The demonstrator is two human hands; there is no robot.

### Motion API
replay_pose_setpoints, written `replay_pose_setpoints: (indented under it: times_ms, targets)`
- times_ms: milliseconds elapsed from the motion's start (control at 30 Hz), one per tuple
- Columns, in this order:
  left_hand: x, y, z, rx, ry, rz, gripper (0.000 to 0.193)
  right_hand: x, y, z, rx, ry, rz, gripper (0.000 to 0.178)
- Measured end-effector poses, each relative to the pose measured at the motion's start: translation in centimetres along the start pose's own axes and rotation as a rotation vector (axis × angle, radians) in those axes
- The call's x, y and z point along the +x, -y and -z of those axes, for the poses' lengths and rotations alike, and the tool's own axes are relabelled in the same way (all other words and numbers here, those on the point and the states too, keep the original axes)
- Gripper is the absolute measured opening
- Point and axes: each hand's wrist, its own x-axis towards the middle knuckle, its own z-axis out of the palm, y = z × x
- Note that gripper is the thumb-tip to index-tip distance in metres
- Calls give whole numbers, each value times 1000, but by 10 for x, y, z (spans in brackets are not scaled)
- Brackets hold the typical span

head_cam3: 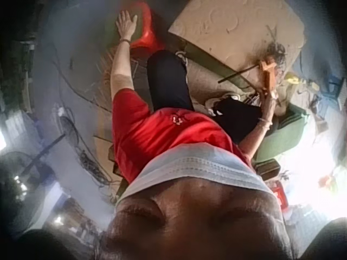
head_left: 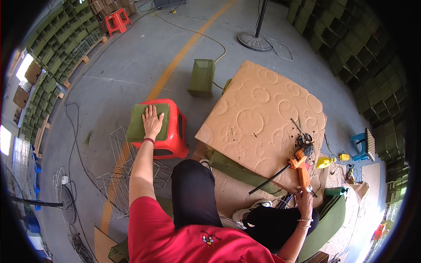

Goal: The recorder assembles green foam blocks using a wire frame and a glue gun.

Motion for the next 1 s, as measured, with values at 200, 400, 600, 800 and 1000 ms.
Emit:
replay_pose_setpoints:
  times_ms: [200,400,600,800,1000]
  targets:
    - [-1,-13,12,0,150,50,67,-4,-2,1,-1,-21,11,19]
    - [-5,-43,19,-121,-43,-145,56,-5,-6,4,-41,-6,-2,20]
    - [34,-109,4,-212,-72,-417,47,13,10,21,15,-302,-50,14]
    - [100,-152,-76,-94,184,-505,54,33,10,14,66,-361,-150,10]
    - [194,-190,-136,37,176,-517,53,52,8,2,-24,-300,-234,10]
